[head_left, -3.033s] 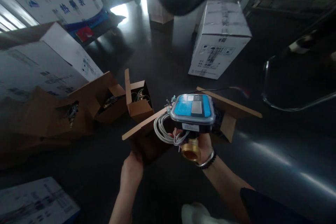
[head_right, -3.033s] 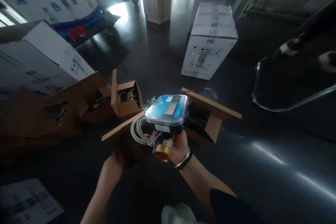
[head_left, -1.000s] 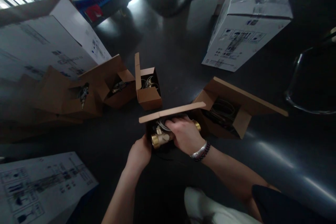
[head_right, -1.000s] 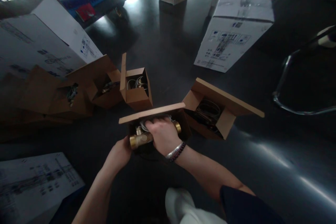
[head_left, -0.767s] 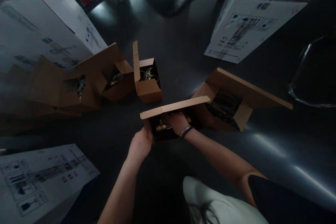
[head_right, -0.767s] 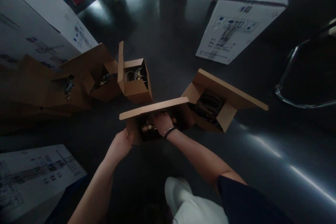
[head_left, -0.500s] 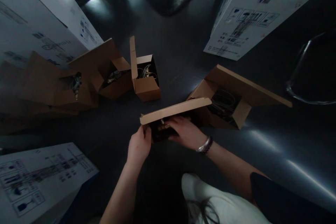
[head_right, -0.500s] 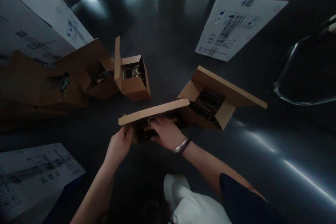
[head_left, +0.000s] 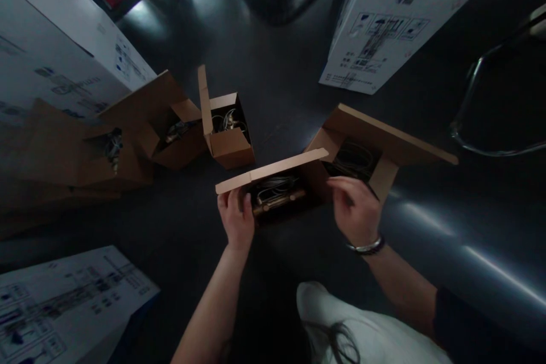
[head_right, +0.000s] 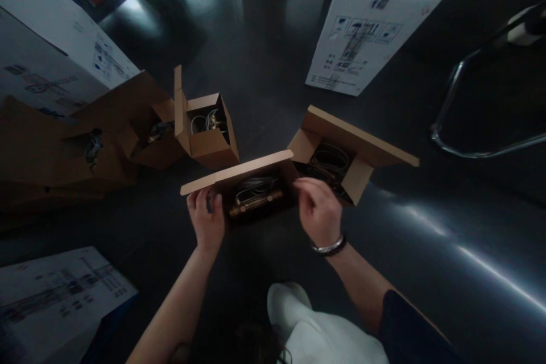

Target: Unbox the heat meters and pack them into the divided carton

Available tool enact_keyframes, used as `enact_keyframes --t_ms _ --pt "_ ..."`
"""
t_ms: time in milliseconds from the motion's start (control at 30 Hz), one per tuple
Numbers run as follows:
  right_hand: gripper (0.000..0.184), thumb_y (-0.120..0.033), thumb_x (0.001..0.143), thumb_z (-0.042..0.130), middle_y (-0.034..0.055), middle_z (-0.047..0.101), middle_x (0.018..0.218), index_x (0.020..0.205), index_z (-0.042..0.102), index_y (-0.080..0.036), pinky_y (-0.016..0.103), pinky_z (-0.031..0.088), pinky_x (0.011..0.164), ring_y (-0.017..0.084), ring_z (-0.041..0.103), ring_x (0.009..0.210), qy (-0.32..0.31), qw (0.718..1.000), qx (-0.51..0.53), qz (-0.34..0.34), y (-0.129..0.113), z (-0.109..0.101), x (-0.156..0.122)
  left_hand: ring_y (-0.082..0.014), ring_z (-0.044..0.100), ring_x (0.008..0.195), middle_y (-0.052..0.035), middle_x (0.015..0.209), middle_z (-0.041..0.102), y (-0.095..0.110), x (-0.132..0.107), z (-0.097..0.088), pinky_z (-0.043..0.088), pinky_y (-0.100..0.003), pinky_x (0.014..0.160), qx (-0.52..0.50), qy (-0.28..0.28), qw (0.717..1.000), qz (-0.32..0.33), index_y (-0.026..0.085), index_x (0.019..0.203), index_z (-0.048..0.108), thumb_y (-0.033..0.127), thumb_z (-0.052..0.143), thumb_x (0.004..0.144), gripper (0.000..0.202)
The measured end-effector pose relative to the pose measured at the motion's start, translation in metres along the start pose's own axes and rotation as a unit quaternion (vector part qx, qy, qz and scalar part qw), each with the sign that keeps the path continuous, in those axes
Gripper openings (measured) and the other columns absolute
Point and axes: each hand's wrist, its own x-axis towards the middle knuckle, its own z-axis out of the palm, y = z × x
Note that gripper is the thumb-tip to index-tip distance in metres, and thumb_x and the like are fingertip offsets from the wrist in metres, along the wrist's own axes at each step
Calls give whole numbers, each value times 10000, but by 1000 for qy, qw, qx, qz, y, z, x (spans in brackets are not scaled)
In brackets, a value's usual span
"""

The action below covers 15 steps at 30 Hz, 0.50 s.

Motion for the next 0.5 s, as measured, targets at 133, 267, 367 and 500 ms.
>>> enact_keyframes --t_ms 133,267,367,500 --pt "482 -547 808 451 110 639 1010 1029 601 -145 384 473 847 221 596 933 -90 971 115 188 41 9 5 -288 362 1201 -176 1210 417 -4 -9 18 313 -476 1015 32 47 991 -124 119 1208 437 256 591 748 504" --pt "752 -680 810 306 125 426 1334 1352 314 -160 349 359 1016 198 421 1218 -267 908 263 187 54 44 -10 -240 453 1152 -159 1328 353 -23 4 -3 392 -402 975 -68 -23 972 -223 190 1361 232 201 589 725 729" --pt "894 -725 783 290 171 291 1405 1416 69 -133 368 333 1033 206 341 1277 -349 869 318 145 41 60 -30 -215 447 1182 -105 1334 408 -44 9 -24 371 -352 1006 -97 -63 968 -222 209 1309 357 152 544 712 628" --pt "1115 -656 661 576 201 185 1432 1408 -60 -125 417 289 1052 246 284 1301 -342 873 321 132 20 75 -49 -222 482 1152 -100 1262 504 -69 4 -42 344 -366 1023 -211 -73 944 -244 176 1209 474 262 582 686 541"
